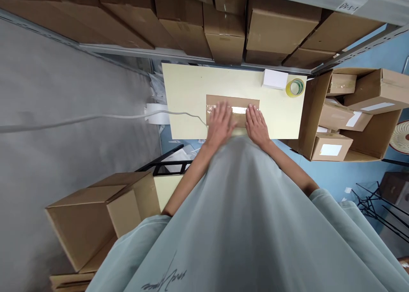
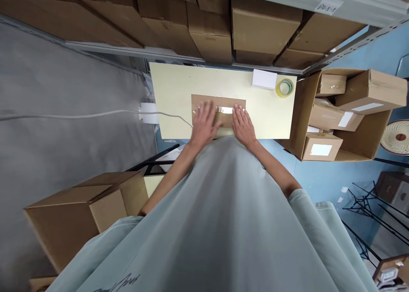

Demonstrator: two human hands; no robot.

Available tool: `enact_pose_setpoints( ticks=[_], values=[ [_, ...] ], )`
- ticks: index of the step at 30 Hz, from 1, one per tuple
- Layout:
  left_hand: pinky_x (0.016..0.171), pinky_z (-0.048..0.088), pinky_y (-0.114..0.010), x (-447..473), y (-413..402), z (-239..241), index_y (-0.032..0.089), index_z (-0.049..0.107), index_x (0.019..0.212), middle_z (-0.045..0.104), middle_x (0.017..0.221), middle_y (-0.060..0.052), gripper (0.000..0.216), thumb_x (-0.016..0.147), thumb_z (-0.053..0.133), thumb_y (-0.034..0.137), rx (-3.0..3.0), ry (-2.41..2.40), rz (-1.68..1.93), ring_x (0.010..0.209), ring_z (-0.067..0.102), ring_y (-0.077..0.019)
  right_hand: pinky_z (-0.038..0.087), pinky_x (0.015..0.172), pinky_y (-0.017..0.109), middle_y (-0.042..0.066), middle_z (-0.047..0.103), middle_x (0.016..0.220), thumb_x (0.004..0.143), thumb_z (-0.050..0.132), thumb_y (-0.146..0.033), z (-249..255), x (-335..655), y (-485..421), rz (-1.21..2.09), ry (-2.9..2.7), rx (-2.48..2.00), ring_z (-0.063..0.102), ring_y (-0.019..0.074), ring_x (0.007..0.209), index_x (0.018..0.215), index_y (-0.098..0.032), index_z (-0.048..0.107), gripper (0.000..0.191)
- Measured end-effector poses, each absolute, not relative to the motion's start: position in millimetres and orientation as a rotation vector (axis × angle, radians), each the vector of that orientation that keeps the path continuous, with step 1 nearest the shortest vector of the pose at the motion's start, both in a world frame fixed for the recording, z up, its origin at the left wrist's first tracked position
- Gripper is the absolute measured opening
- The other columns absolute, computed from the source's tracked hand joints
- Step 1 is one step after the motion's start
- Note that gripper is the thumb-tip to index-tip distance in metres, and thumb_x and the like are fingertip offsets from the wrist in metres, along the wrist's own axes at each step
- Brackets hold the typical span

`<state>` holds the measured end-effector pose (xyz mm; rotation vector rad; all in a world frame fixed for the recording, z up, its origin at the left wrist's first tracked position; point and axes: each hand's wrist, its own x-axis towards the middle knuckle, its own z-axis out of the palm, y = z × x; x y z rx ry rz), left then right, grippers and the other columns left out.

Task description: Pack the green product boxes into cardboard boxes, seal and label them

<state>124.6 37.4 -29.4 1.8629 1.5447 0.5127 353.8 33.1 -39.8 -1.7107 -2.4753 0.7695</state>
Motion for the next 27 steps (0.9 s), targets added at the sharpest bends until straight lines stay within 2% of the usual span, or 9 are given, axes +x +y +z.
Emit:
enact_pose_setpoints(
  ticks=[6,8,11,14,17,19,22,24,27],
  values=[
    [0.148,0.004,-0.056,126,23,-47,0.016,0.030,0.183,0.023,0.191,-0.014,0.081,0.116,0.038,0.060,1.929,1.403,0.288,0.181,0.013,-0.0322,0.016,0.149,0.058,0.012,0.023,0.191,0.122,0.029,-0.047,-38,364,34,0.887,-2.514,-1.625,0.016,0.0298,0.180,0.184,-0.013,0.025,0.071],
    [0.148,0.003,-0.056,111,20,-53,0.015,0.029,0.183,0.021,0.192,-0.015,0.084,0.115,0.042,0.062,1.849,1.511,0.344,0.181,0.009,-0.0331,0.018,0.148,0.059,0.014,0.019,0.192,0.122,0.028,-0.049,-42,373,32,0.870,-2.413,-1.733,0.015,0.0312,0.181,0.185,-0.012,0.021,0.074],
    [0.148,0.010,-0.056,93,19,-66,0.014,0.025,0.184,0.015,0.192,-0.018,0.099,0.109,0.055,0.071,1.654,1.668,0.511,0.181,0.006,-0.0355,0.031,0.144,0.057,0.012,0.006,0.194,0.122,0.026,-0.049,-51,378,27,0.925,-2.223,-1.834,0.014,0.0315,0.181,0.187,-0.014,0.006,0.077],
    [0.144,0.028,-0.052,82,22,-79,0.019,0.022,0.185,0.024,0.191,-0.020,0.111,0.101,0.067,0.076,1.351,1.770,0.647,0.178,0.025,-0.0368,0.038,0.141,0.055,0.009,-0.006,0.194,0.121,0.026,-0.051,-58,375,24,1.033,-2.062,-1.840,0.011,0.0291,0.181,0.184,-0.020,-0.017,0.082],
    [0.139,0.040,-0.052,73,26,-88,0.024,0.025,0.184,0.044,0.183,-0.018,0.122,0.090,0.084,0.075,1.189,1.712,0.658,0.168,0.047,-0.0375,0.040,0.140,0.056,0.012,-0.008,0.194,0.116,0.047,-0.062,-59,374,22,1.112,-2.013,-1.819,0.008,0.0319,0.181,0.180,-0.019,-0.028,0.108],
    [0.138,0.041,-0.053,68,28,-90,0.024,0.023,0.184,0.045,0.182,-0.019,0.141,0.074,0.099,0.070,1.195,1.626,0.661,0.167,0.049,-0.0388,0.049,0.133,0.058,0.015,-0.001,0.194,0.108,0.063,-0.067,-57,377,22,1.173,-2.014,-1.821,0.021,0.0372,0.179,0.181,-0.020,-0.027,0.124],
    [0.138,0.041,-0.053,60,30,-86,0.023,0.027,0.183,0.047,0.180,-0.020,0.153,0.060,0.108,0.063,1.202,1.564,0.676,0.166,0.049,-0.0401,0.058,0.121,0.062,0.014,0.021,0.192,0.105,0.067,-0.066,-51,384,22,1.241,-1.959,-1.842,0.047,0.0422,0.167,0.184,-0.027,-0.017,0.123],
    [0.135,0.045,-0.051,56,32,-78,0.022,0.037,0.180,0.052,0.177,-0.020,0.143,0.063,0.105,0.066,1.184,1.555,0.711,0.162,0.055,-0.0393,0.059,0.118,0.061,0.014,0.042,0.184,0.104,0.065,-0.069,-47,386,24,1.246,-1.876,-1.868,0.061,0.0425,0.155,0.187,-0.029,-0.007,0.116],
    [0.129,0.053,-0.045,53,39,-62,0.019,0.053,0.171,0.063,0.169,-0.017,0.115,0.077,0.094,0.072,1.161,1.549,0.795,0.152,0.065,-0.0350,0.062,0.111,0.054,0.013,0.074,0.156,0.105,0.057,-0.078,-37,385,32,1.227,-1.728,-1.927,0.076,0.0389,0.133,0.187,-0.026,0.014,0.107]
  ],
)
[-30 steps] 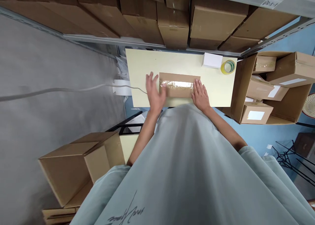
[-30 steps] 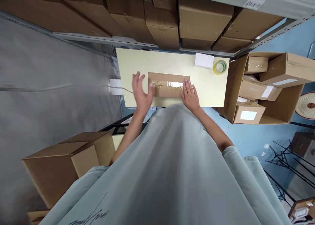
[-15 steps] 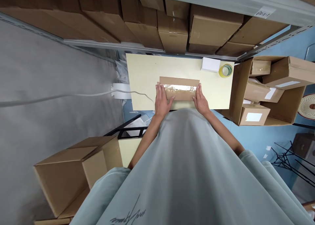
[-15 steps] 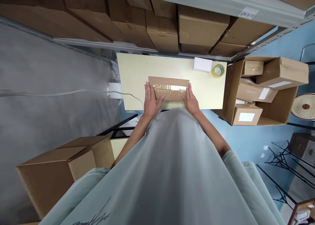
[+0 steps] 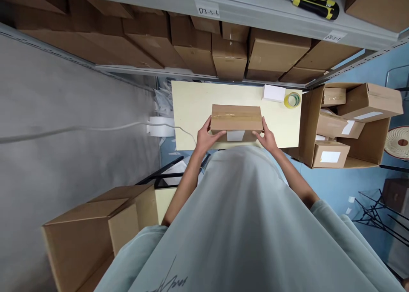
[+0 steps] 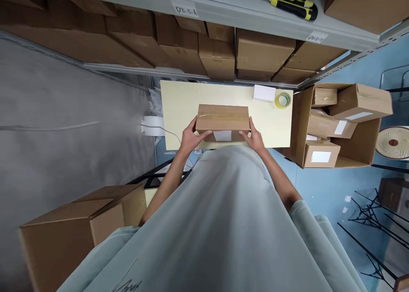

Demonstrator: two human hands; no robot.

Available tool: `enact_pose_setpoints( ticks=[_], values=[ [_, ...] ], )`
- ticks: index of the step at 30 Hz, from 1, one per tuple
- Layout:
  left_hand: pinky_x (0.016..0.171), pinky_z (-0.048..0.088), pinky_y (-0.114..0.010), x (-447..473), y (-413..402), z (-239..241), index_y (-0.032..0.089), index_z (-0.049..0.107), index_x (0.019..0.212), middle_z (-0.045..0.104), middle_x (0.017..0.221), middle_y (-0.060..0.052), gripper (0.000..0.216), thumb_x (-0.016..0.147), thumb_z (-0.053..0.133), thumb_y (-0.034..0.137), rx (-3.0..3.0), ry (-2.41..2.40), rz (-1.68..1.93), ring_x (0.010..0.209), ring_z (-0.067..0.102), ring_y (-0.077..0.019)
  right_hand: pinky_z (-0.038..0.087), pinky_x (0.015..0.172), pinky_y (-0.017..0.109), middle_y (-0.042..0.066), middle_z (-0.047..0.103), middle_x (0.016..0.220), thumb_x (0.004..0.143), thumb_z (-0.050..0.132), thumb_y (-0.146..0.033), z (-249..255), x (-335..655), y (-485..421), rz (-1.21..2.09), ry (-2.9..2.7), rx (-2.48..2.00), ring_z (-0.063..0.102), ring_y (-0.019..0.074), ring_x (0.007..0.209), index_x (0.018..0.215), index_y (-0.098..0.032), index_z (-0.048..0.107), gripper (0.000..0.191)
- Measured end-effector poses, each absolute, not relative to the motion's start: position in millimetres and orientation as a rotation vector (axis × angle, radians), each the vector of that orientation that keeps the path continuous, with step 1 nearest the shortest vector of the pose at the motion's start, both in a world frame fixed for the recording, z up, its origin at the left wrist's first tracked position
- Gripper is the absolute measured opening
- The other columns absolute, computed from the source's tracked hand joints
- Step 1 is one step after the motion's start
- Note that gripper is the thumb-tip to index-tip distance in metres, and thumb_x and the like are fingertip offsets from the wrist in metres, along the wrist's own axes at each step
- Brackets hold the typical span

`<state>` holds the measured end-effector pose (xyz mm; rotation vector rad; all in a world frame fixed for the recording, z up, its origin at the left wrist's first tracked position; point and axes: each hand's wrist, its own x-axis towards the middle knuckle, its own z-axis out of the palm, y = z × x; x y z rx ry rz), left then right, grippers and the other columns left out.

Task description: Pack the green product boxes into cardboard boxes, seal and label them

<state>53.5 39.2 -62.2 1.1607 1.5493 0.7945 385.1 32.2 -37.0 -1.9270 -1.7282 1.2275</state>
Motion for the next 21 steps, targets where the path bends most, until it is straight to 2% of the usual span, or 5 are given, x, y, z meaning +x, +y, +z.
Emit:
enact_pose_setpoints(
  ticks=[3,7,9,13,21],
  values=[
    [0.119,0.060,-0.044,57,54,-49,0.021,0.068,0.155,0.078,0.149,-0.013,0.080,0.095,0.077,0.074,1.178,1.639,0.793,0.135,0.076,-0.0320,0.064,0.099,0.046,0.011,0.086,0.124,0.106,0.046,-0.084,-28,378,48,1.153,-1.656,-2.017,0.081,0.0352,0.113,0.179,-0.022,0.043,0.096],
    [0.108,0.061,-0.049,70,82,-53,0.023,0.079,0.134,0.086,0.123,-0.012,0.059,0.106,0.062,0.072,1.215,1.877,0.573,0.121,0.079,-0.0369,0.061,0.094,0.046,0.012,0.085,0.102,0.108,0.033,-0.089,-31,366,79,1.028,-1.686,-2.205,0.079,0.0369,0.099,0.141,-0.022,0.077,0.087],
    [0.106,0.060,-0.050,78,95,-62,0.023,0.080,0.127,0.086,0.120,-0.013,0.054,0.108,0.059,0.069,1.205,1.925,0.460,0.119,0.079,-0.0396,0.060,0.097,0.050,0.015,0.085,0.103,0.109,0.029,-0.089,-40,361,93,0.982,-1.677,-2.277,0.079,0.0403,0.104,0.131,-0.023,0.079,0.086],
    [0.107,0.059,-0.053,94,102,-80,0.021,0.080,0.123,0.086,0.122,-0.018,0.052,0.111,0.055,0.065,1.184,1.960,0.349,0.120,0.079,-0.0425,0.059,0.105,0.056,0.020,0.086,0.116,0.110,0.027,-0.088,-62,357,107,0.932,-1.616,-2.368,0.079,0.0431,0.115,0.135,-0.022,0.077,0.086],
    [0.111,0.057,-0.048,111,83,-88,0.021,0.073,0.145,0.084,0.133,-0.017,0.060,0.116,0.038,0.061,1.126,2.085,0.440,0.129,0.078,-0.0375,0.060,0.108,0.050,0.019,0.083,0.134,0.115,0.009,-0.078,-83,351,96,0.860,-1.529,-2.333,0.077,0.0370,0.127,0.156,-0.020,0.067,0.092]
  ],
)
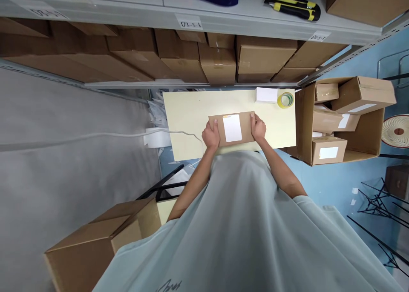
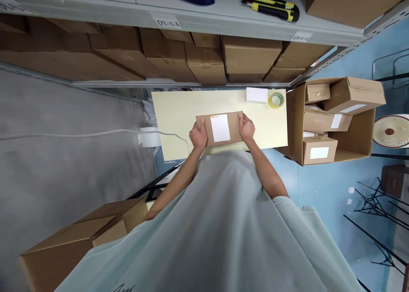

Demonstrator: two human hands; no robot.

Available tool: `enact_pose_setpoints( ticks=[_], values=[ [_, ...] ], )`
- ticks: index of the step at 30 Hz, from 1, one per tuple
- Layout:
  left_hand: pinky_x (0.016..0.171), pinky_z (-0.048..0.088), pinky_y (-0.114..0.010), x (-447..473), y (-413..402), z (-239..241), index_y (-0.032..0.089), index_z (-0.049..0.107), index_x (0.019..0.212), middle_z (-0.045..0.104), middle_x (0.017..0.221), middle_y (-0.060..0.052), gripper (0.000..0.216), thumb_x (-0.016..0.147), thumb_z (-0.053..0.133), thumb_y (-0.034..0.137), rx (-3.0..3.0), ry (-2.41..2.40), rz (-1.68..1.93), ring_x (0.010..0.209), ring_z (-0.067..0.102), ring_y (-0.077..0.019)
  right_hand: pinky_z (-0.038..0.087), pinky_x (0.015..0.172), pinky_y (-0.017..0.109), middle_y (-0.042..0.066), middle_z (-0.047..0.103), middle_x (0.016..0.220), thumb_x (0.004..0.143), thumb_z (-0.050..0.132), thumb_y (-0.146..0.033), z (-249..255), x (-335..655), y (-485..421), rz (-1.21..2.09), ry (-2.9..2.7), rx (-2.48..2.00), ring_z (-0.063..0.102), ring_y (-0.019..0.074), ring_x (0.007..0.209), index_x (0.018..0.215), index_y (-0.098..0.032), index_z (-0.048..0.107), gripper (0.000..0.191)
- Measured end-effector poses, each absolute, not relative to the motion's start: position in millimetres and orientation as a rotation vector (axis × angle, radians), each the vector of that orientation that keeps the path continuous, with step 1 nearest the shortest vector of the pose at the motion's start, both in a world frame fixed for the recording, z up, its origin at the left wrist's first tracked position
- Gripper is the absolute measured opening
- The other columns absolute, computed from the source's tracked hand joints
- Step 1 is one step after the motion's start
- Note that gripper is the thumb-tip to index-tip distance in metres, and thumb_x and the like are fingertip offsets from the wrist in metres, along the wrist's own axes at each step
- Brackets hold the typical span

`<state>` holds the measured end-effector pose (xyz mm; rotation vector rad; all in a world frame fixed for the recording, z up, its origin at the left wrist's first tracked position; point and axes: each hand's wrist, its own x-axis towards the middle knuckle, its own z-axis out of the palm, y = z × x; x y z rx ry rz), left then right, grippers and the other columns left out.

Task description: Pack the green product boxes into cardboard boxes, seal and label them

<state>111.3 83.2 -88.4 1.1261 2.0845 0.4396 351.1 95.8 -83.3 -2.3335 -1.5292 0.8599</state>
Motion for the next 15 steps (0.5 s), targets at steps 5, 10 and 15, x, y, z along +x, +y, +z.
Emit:
enact_pose_setpoints(
  ticks=[5,10,15],
  values=[
    [0.109,0.057,-0.048,112,88,-86,0.022,0.074,0.135,0.084,0.131,-0.016,0.055,0.115,0.041,0.061,1.137,2.101,0.422,0.126,0.077,-0.0372,0.057,0.115,0.051,0.024,0.076,0.145,0.118,0.015,-0.071,-90,351,98,0.854,-1.515,-2.262,0.069,0.0369,0.138,0.154,-0.012,0.067,0.086],
    [0.112,0.057,-0.047,116,89,-85,0.021,0.073,0.128,0.081,0.133,-0.018,0.050,0.114,0.043,0.059,1.166,2.170,0.400,0.128,0.076,-0.0358,0.053,0.123,0.047,0.022,0.068,0.158,0.120,0.021,-0.062,-96,350,99,0.889,-1.486,-2.200,0.063,0.0313,0.147,0.160,-0.014,0.061,0.074],
    [0.121,0.054,-0.050,119,87,-88,0.020,0.068,0.143,0.075,0.146,-0.019,0.056,0.113,0.041,0.059,1.201,2.208,0.434,0.139,0.071,-0.0352,0.055,0.121,0.048,0.021,0.070,0.155,0.120,0.026,-0.059,-102,351,98,0.952,-1.421,-2.117,0.064,0.0304,0.145,0.160,-0.017,0.061,0.068]
  ],
)
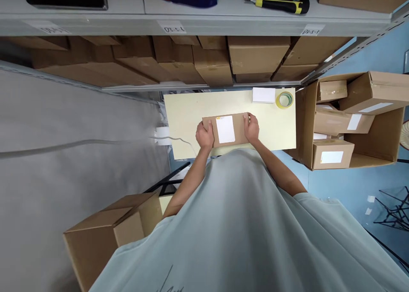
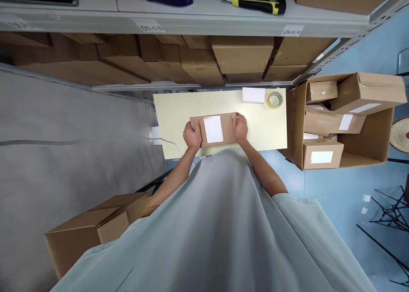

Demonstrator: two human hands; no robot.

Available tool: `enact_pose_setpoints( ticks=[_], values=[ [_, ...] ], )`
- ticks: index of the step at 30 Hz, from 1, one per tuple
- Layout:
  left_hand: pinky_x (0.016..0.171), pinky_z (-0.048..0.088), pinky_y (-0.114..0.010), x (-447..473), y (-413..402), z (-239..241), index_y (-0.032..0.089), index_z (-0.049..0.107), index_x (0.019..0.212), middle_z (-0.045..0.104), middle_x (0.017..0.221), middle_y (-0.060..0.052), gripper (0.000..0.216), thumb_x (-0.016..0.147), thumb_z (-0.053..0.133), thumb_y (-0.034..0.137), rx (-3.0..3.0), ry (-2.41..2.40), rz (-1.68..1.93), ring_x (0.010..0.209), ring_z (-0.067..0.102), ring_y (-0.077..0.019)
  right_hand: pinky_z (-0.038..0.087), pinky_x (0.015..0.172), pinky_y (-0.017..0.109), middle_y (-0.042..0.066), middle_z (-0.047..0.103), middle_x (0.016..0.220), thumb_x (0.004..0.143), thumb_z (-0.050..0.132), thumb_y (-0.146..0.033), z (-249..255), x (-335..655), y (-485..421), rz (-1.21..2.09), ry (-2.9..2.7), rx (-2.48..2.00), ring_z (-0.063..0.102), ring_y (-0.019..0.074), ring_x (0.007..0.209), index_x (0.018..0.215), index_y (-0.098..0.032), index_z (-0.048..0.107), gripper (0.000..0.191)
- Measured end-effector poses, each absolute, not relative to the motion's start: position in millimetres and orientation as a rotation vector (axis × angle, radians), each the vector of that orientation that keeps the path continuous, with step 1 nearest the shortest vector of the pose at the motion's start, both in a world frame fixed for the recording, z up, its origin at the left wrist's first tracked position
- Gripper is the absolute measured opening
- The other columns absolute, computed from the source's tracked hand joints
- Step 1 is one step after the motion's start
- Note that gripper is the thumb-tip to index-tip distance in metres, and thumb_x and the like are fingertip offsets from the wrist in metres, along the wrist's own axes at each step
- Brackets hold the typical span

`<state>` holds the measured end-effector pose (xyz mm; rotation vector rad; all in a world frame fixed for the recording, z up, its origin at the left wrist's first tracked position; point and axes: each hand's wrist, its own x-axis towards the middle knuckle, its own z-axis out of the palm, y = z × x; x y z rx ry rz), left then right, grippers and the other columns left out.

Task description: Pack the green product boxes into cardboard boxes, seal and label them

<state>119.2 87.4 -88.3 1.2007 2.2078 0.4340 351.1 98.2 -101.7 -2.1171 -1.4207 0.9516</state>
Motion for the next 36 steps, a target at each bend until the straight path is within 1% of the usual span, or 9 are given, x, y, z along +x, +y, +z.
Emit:
enact_pose_setpoints(
  ticks=[4,13,18,21,23,26,29,34,36],
  values=[
    [0.131,0.046,-0.050,121,87,-90,0.015,0.055,0.162,0.064,0.162,-0.023,0.066,0.112,0.042,0.057,1.255,2.225,0.532,0.154,0.060,-0.0347,0.055,0.121,0.046,0.022,0.069,0.154,0.120,0.027,-0.056,-104,351,99,0.972,-1.406,-2.058,0.064,0.0299,0.144,0.158,-0.014,0.061,0.066],
    [0.144,0.029,-0.057,129,93,-93,0.009,0.048,0.169,0.051,0.173,-0.028,0.072,0.113,0.038,0.054,1.387,2.286,0.555,0.171,0.041,-0.0379,0.052,0.125,0.044,0.022,0.069,0.155,0.121,0.035,-0.055,-100,367,107,1.065,-1.545,-2.028,0.064,0.0300,0.145,0.159,-0.014,0.060,0.061],
    [0.147,0.003,-0.060,174,133,-84,0.008,0.027,0.180,0.022,0.190,-0.024,0.088,0.112,0.045,0.060,1.549,2.150,0.637,0.181,0.007,-0.0362,0.036,0.138,0.061,0.023,0.050,0.177,0.120,0.036,-0.045,-103,444,153,0.871,-1.828,-1.983,0.047,0.0373,0.164,0.165,-0.010,0.056,0.061],
    [0.148,0.004,-0.056,226,172,-86,0.017,0.030,0.182,0.025,0.191,-0.016,0.082,0.113,0.049,0.058,1.745,1.850,0.631,0.182,0.004,-0.0303,0.024,0.143,0.066,0.022,0.048,0.180,0.116,0.045,-0.033,-114,494,190,0.785,-1.973,-1.991,0.035,0.0380,0.172,0.165,-0.008,0.057,0.056],
    [0.148,0.011,-0.056,265,198,-93,0.020,0.039,0.179,0.031,0.190,-0.013,0.077,0.112,0.056,0.054,1.843,1.611,0.562,0.181,0.010,-0.0302,0.024,0.143,0.064,0.021,0.053,0.176,0.114,0.047,-0.024,-121,516,208,0.779,-2.065,-1.986,0.036,0.0354,0.172,0.160,-0.009,0.062,0.051],
    [0.147,0.024,-0.055,310,231,-107,0.017,0.058,0.167,0.043,0.184,-0.014,0.066,0.105,0.069,0.038,1.904,1.397,0.316,0.177,0.030,-0.0339,0.030,0.142,0.059,0.018,0.062,0.169,0.111,0.043,-0.014,-130,531,222,0.796,-2.141,-1.963,0.043,0.0328,0.168,0.149,-0.011,0.072,0.048],
    [0.143,0.034,-0.057,331,251,-115,0.013,0.071,0.151,0.047,0.181,-0.017,0.053,0.098,0.072,0.020,1.937,1.376,0.095,0.172,0.039,-0.0388,0.036,0.139,0.058,0.019,0.072,0.156,0.109,0.041,-0.009,-136,532,222,0.799,-2.181,-1.939,0.052,0.0334,0.161,0.140,-0.012,0.079,0.049],
    [0.131,0.050,-0.054,335,258,-117,0.014,0.079,0.132,0.069,0.159,-0.021,0.040,0.094,0.069,0.008,2.005,1.409,-0.180,0.150,0.064,-0.0407,0.043,0.133,0.056,0.019,0.081,0.137,0.110,0.041,-0.009,-140,533,219,0.786,-2.224,-1.916,0.064,0.0347,0.145,0.129,-0.014,0.085,0.048],
    [0.126,0.054,-0.054,335,257,-116,0.013,0.079,0.131,0.070,0.155,-0.022,0.040,0.093,0.067,0.008,2.010,1.412,-0.221,0.141,0.070,-0.0412,0.043,0.132,0.057,0.020,0.081,0.136,0.109,0.041,-0.008,-139,535,221,0.787,-2.288,-1.901,0.064,0.0361,0.143,0.128,-0.013,0.085,0.048]
  ],
)
